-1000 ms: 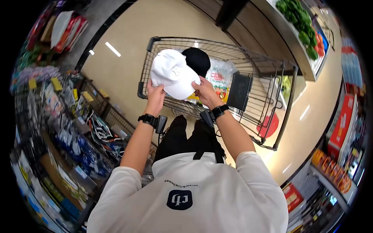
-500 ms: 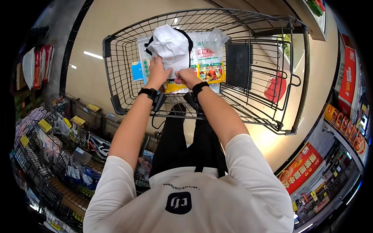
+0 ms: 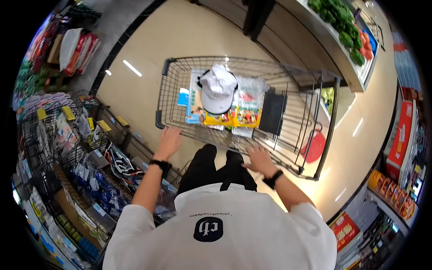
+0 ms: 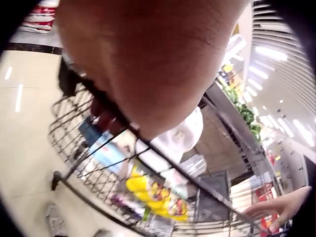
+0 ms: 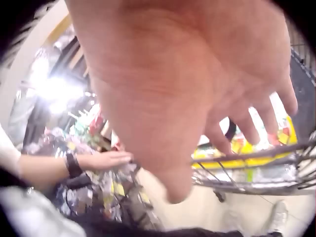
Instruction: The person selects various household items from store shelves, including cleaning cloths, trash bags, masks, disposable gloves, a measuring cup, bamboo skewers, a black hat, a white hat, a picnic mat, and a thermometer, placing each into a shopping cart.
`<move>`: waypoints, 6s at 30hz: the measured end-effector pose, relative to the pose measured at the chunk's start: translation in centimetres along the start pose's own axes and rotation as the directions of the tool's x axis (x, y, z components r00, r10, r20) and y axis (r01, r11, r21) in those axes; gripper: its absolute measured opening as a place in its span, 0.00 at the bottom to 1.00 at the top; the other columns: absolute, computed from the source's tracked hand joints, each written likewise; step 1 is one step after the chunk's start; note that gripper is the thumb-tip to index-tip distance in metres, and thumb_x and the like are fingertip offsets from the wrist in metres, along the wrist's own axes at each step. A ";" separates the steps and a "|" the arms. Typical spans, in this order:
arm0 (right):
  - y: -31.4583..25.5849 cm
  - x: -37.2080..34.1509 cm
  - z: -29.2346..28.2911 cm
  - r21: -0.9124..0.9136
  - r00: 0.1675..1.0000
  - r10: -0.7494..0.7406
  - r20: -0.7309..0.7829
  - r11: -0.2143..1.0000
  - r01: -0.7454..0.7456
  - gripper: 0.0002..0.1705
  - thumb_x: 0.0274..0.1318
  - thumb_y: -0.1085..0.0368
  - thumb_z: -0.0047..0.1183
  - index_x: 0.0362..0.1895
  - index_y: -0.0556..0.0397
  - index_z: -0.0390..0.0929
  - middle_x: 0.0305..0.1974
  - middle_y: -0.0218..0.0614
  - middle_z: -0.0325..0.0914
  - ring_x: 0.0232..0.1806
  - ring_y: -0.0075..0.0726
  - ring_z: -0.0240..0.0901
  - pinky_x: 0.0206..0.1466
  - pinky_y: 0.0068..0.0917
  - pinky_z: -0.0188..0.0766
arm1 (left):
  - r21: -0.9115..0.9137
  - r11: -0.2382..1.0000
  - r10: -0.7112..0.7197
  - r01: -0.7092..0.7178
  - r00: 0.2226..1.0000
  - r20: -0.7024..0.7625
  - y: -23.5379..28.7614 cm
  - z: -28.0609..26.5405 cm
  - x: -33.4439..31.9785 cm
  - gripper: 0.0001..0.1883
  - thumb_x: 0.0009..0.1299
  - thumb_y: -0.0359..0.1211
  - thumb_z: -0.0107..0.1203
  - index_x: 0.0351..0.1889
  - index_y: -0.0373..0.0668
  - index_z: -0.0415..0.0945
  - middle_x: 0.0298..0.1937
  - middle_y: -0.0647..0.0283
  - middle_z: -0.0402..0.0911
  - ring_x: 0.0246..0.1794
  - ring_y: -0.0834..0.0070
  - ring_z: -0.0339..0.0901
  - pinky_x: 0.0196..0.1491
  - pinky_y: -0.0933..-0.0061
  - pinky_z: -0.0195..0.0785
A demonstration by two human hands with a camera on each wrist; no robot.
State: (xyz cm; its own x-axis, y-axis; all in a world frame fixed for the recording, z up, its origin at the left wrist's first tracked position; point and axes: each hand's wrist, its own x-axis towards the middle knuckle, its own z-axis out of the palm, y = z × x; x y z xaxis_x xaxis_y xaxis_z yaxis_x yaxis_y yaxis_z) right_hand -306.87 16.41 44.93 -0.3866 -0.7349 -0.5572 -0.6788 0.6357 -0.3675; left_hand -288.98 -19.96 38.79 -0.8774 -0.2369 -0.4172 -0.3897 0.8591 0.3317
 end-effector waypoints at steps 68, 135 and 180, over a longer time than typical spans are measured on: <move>-34.3 49.4 -13.9 -0.643 0.581 -0.779 0.236 0.322 0.694 0.36 0.42 0.53 0.60 0.56 0.56 0.69 0.52 0.55 0.69 0.56 0.58 0.64 0.59 0.47 0.61 | -0.910 -0.387 -0.846 0.150 -0.449 0.286 5.6 16.7 -26.8 0.13 0.71 0.35 0.45 0.46 0.39 0.75 0.39 0.53 0.81 0.36 0.56 0.79 0.40 0.62 0.73; -67.9 29.6 -22.4 0.959 0.367 -0.886 0.282 0.248 -0.139 0.23 0.60 0.64 0.54 0.58 0.59 0.66 0.53 0.38 0.73 0.53 0.32 0.71 0.54 0.29 0.69 | -0.581 0.747 -0.575 0.323 -0.123 -0.809 -12.3 -33.6 -25.7 0.18 0.59 0.29 0.60 0.49 0.40 0.76 0.50 0.54 0.71 0.45 0.61 0.74 0.48 0.66 0.68; -25.4 65.9 -9.5 0.421 0.913 0.405 0.050 0.820 -0.387 0.38 0.49 0.48 0.57 0.51 0.70 0.63 0.47 0.66 0.73 0.50 0.62 0.72 0.51 0.41 0.71 | -0.646 0.726 0.015 0.236 0.933 0.359 -38.8 -20.0 27.8 0.24 0.69 0.43 0.48 0.56 0.34 0.70 0.47 0.47 0.78 0.46 0.57 0.77 0.47 0.67 0.68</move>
State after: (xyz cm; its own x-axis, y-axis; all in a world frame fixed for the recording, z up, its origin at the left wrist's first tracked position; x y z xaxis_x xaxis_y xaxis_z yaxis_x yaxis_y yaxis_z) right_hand -321.05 -50.40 24.55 -0.5967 -0.4019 -0.6946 -0.1445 0.9052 -0.3996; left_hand -303.85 -69.00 31.24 -0.7246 -0.0451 -0.6877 -0.6709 0.2748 0.6888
